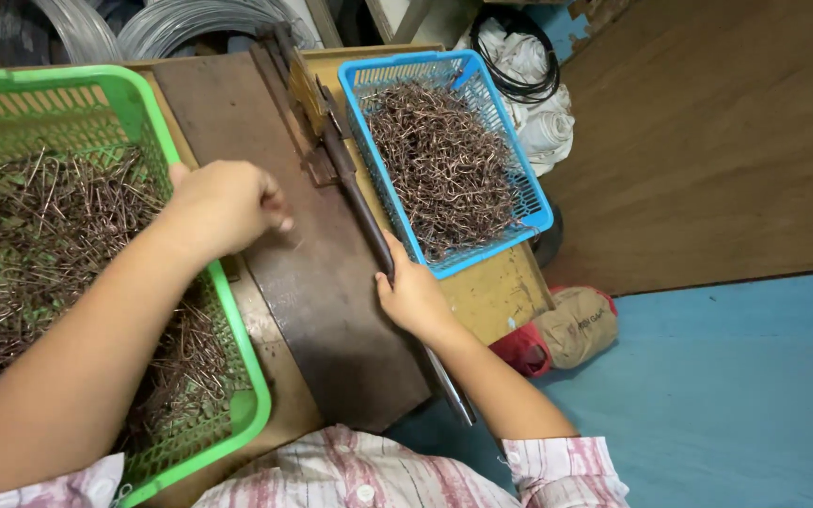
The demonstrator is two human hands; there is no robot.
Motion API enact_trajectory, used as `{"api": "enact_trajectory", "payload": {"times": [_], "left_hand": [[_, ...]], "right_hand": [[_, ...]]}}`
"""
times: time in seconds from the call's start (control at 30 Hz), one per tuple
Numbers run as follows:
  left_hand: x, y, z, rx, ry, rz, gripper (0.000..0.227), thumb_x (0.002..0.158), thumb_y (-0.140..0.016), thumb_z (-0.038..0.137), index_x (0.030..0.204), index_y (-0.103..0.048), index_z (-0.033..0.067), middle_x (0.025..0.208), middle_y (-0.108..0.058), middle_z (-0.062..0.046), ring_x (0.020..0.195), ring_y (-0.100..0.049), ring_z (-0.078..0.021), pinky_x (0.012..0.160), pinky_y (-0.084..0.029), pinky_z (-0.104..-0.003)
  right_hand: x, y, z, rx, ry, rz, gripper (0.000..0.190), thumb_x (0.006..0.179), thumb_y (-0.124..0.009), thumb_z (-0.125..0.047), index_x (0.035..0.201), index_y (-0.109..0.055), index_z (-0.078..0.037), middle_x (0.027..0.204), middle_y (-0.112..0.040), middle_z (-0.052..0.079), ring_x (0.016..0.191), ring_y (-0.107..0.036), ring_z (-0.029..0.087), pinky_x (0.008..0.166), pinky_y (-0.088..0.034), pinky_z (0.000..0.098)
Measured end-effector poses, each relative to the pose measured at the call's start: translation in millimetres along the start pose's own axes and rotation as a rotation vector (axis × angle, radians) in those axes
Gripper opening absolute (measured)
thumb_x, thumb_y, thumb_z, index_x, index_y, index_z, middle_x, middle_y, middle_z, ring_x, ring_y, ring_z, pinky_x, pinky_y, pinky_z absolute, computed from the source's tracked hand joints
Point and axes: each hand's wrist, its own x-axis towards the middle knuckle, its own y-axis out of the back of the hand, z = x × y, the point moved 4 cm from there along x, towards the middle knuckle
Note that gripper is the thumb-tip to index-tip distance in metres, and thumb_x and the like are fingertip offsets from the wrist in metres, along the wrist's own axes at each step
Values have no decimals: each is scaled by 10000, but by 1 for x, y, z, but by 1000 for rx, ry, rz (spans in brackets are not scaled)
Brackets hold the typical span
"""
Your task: Manually process metal nails by loading them into a press and pulling a lever.
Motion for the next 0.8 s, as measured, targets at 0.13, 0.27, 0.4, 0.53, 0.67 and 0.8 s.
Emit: {"api": "enact_trajectory", "payload": {"times": [0.13, 0.27, 0.4, 0.53, 0.67, 0.8], "left_hand": [[8, 22, 27, 78, -57, -52, 150, 811, -820, 406, 920, -884, 326, 920, -866, -33, 1017, -820, -331, 827, -595, -534], [34, 57, 74, -397, -244, 189, 448, 981, -807, 381, 1329, -549, 270, 1352, -641, -2, 1316, -617, -312, 1052, -357, -582], [61, 34, 67, -488, -291, 496, 1071, 1139, -836, 381, 1751, 36, 271, 1873, -118, -214, 1727, -228, -417, 1239, -183, -694], [49, 12, 50, -421, -146, 366, 1106, 1104, -813, 420, 1762, 50, 206, 1831, 88, -211, 1705, -95, -507, 1251, -142, -799], [33, -7, 28, -411, -51, 235, 1093, 1087, -743, 418, 1749, 102, 211, 1810, 149, -220, 1691, -32, -507, 1288, -93, -742], [9, -12, 16, -363, 11, 170, 1127, 1038, -725, 446, 1742, 120, 199, 1801, 162, -224, 1670, -32, -522, 1310, -93, -684]], "right_hand": [[2, -2, 3, -16, 7, 9, 705, 1022, -612, -242, 1680, -362, -221, 1225, -753, 331, 1183, -719, 517, 991, -602, 616], [2, -5, 5, -25, 19, 40, 714, 1008, -599, -242, 1677, -353, -215, 1094, -767, 303, 1050, -711, 527, 896, -569, 605], [6, -11, 10, -52, 56, 66, 717, 1002, -588, -250, 1672, -334, -204, 981, -773, 300, 921, -698, 563, 794, -530, 616], [5, -7, 7, -51, 66, 65, 710, 1003, -583, -240, 1666, -336, -176, 959, -766, 307, 898, -692, 572, 789, -525, 623], [5, -8, 7, -49, 27, 29, 702, 1003, -564, -254, 1665, -346, -173, 991, -771, 282, 925, -694, 553, 821, -531, 607], [6, -8, 7, -54, 27, 52, 688, 1000, -578, -264, 1648, -371, -161, 1015, -774, 286, 948, -695, 556, 831, -527, 622]]}}
